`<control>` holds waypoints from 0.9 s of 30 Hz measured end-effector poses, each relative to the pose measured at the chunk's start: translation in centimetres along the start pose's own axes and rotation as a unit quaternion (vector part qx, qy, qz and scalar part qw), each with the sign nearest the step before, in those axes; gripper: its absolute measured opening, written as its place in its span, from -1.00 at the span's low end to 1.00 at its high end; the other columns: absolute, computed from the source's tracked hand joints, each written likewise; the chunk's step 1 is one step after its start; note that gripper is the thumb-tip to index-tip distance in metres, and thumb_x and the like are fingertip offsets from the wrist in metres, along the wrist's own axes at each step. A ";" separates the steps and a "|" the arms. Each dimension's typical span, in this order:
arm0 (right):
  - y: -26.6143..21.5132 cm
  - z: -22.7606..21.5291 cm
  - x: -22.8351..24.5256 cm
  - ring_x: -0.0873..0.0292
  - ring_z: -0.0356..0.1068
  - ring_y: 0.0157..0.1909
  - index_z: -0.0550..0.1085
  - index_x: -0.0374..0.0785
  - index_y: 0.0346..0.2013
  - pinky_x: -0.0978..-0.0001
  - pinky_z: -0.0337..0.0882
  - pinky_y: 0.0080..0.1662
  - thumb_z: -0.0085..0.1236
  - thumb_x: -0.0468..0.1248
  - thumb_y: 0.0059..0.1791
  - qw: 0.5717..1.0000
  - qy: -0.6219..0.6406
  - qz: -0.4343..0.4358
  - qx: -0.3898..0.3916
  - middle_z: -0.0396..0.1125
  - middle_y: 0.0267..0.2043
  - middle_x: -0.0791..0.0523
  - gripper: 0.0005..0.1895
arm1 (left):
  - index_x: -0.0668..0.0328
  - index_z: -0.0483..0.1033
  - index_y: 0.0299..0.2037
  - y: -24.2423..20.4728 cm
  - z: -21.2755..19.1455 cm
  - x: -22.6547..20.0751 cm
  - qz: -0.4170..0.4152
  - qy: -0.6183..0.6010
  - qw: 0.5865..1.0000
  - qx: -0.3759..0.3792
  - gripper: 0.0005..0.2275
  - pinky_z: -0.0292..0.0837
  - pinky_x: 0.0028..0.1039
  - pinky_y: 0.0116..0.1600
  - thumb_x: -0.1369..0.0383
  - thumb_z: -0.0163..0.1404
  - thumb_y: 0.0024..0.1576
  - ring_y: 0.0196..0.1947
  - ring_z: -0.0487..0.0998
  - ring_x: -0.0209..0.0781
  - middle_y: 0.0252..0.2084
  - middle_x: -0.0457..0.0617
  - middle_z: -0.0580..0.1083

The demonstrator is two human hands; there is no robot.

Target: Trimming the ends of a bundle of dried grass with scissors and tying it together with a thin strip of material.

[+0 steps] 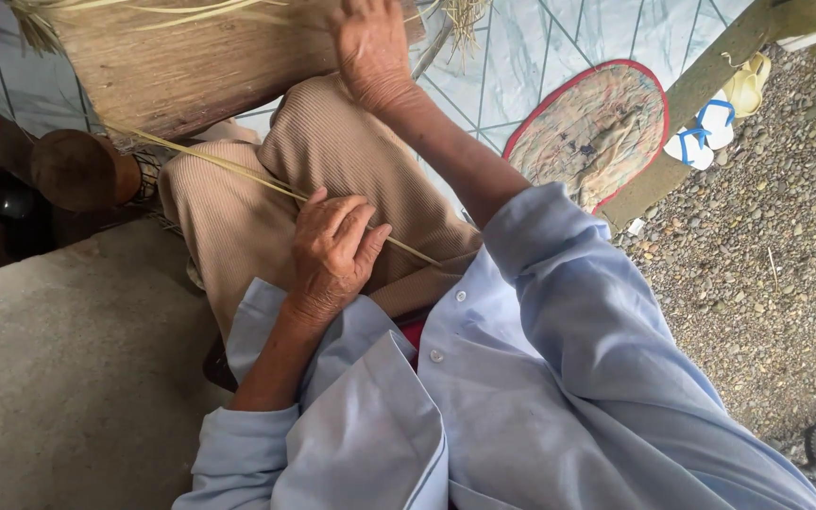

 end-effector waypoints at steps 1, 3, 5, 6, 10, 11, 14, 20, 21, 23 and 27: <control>-0.3 0.1 1.3 0.13 0.36 -0.27 0.56 -0.09 -0.18 0.12 0.38 -0.07 0.31 -0.36 -0.15 0.998 -0.019 -0.034 0.048 0.34 -0.22 0.11 -0.74 | 0.39 0.58 -0.12 -0.1 0.1 0.1 -0.003 0.005 1.000 0.002 -0.79 0.31 0.01 0.35 0.36 0.18 0.17 -0.08 0.60 -0.01 -0.07 0.11 0.54; -1.3 -3.1 3.4 0.11 0.37 -0.43 0.51 -0.18 -0.38 0.18 0.42 -0.29 0.21 -0.38 -0.16 0.997 0.025 -0.064 0.038 0.37 -0.29 0.06 -0.91 | 0.39 0.57 -0.11 0.2 -0.2 0.0 -0.002 -0.001 1.000 0.004 -0.78 0.30 0.01 0.35 0.35 0.16 0.19 -0.08 0.60 -0.01 -0.08 0.11 0.55; -2.0 -7.0 5.2 0.09 0.38 -0.60 0.45 -0.27 -0.58 0.24 0.47 -0.52 0.11 -0.40 -0.18 0.993 0.069 -0.096 0.028 0.40 -0.36 0.02 -0.93 | 0.39 0.56 -0.10 0.4 -0.3 0.0 -0.002 -0.005 1.000 0.005 -0.77 0.30 0.00 0.34 0.33 0.14 0.20 -0.09 0.60 -0.01 -0.09 0.11 0.55; -2.3 -8.7 6.0 0.08 0.43 -0.55 0.53 -0.24 -0.48 0.24 0.47 -0.45 0.08 -0.35 -0.11 0.975 0.183 -0.101 0.080 0.45 -0.42 0.05 -0.91 | 0.37 0.55 -0.11 0.4 -0.4 0.1 -0.005 -0.011 1.000 0.008 -0.78 0.29 0.01 0.35 0.33 0.15 0.19 -0.11 0.60 -0.03 -0.10 0.08 0.56; -2.6 -8.4 2.2 0.34 0.27 -0.45 0.55 -0.35 -0.29 0.52 0.32 -0.39 0.11 -0.43 -0.02 0.781 0.566 -0.012 0.265 0.38 -0.44 0.18 -0.92 | 0.35 0.55 -0.14 0.5 -1.1 0.2 0.001 -0.025 1.000 -0.017 -0.79 0.33 0.00 0.29 0.33 0.16 0.18 -0.18 0.57 -0.02 -0.13 0.03 0.57; -3.1 -7.5 -0.1 0.34 0.27 -0.45 0.55 -0.35 -0.29 0.52 0.32 -0.39 0.11 -0.43 -0.02 0.779 0.567 -0.018 0.268 0.38 -0.44 0.18 -0.92 | 0.35 0.55 -0.14 0.4 -1.1 0.3 -0.004 -0.020 1.000 -0.020 -0.79 0.33 0.00 0.29 0.33 0.16 0.18 -0.18 0.57 -0.02 -0.13 0.03 0.57; -5.0 -4.7 -9.7 0.22 0.40 -0.38 0.53 -0.40 -0.19 0.49 0.47 -0.34 -0.03 -0.70 -0.12 0.642 0.713 0.161 0.232 0.41 -0.18 0.05 -0.68 | 0.34 0.57 -0.12 0.0 -0.7 0.8 -0.026 -0.024 0.999 -0.018 -0.76 0.31 -0.02 0.32 0.27 0.15 0.19 -0.16 0.57 -0.01 -0.12 0.03 0.57; -11.9 -8.3 -30.2 0.61 0.22 -0.48 0.57 -0.19 -0.10 0.90 0.26 -0.43 0.09 -0.24 0.20 0.075 0.977 0.198 -0.023 0.52 -0.15 0.20 -0.86 | 0.29 0.57 -0.09 0.2 -1.1 0.9 -0.043 -0.034 0.998 -0.030 -0.74 0.31 0.04 0.35 0.23 0.15 0.21 -0.11 0.62 -0.03 -0.07 0.01 0.57; -11.8 -11.9 -30.6 0.46 0.14 -0.59 0.57 -0.24 -0.23 0.64 0.17 -0.55 0.21 -0.32 0.11 0.373 0.857 0.287 -0.208 0.37 -0.40 0.19 -0.94 | 0.34 0.57 -0.09 0.6 -2.0 0.1 -0.016 -0.013 0.997 -0.076 -0.77 0.34 -0.03 0.35 0.28 0.14 0.23 -0.03 0.56 0.04 0.01 0.07 0.51; -11.6 -19.9 -25.5 0.32 0.05 -0.70 0.57 -0.30 -0.36 0.38 0.08 -0.68 0.34 -0.41 0.02 0.618 0.614 0.327 -0.365 0.22 -0.64 0.19 -0.91 | 0.38 0.57 -0.09 1.5 -2.9 -1.2 0.010 0.009 0.992 -0.123 -0.79 0.38 -0.09 0.35 0.33 0.12 0.24 0.06 0.50 0.11 0.10 0.12 0.44; -8.5 -21.6 -4.7 0.25 0.23 -0.28 0.60 -0.24 -0.04 0.48 0.15 -0.29 -0.01 -0.50 0.01 0.828 0.540 0.055 0.141 0.30 -0.38 0.19 -0.68 | 0.33 0.52 0.12 3.4 -2.4 -1.7 0.054 -0.006 0.986 -0.158 -0.78 0.10 -0.10 0.50 0.45 0.00 0.30 0.27 0.47 0.04 0.25 0.19 0.42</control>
Point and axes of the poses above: each hand's wrist, its own y-axis towards the middle knuckle, its own z-axis out of the palm, x = y × z, the point moved 8 cm from there along y, towards the middle knuckle
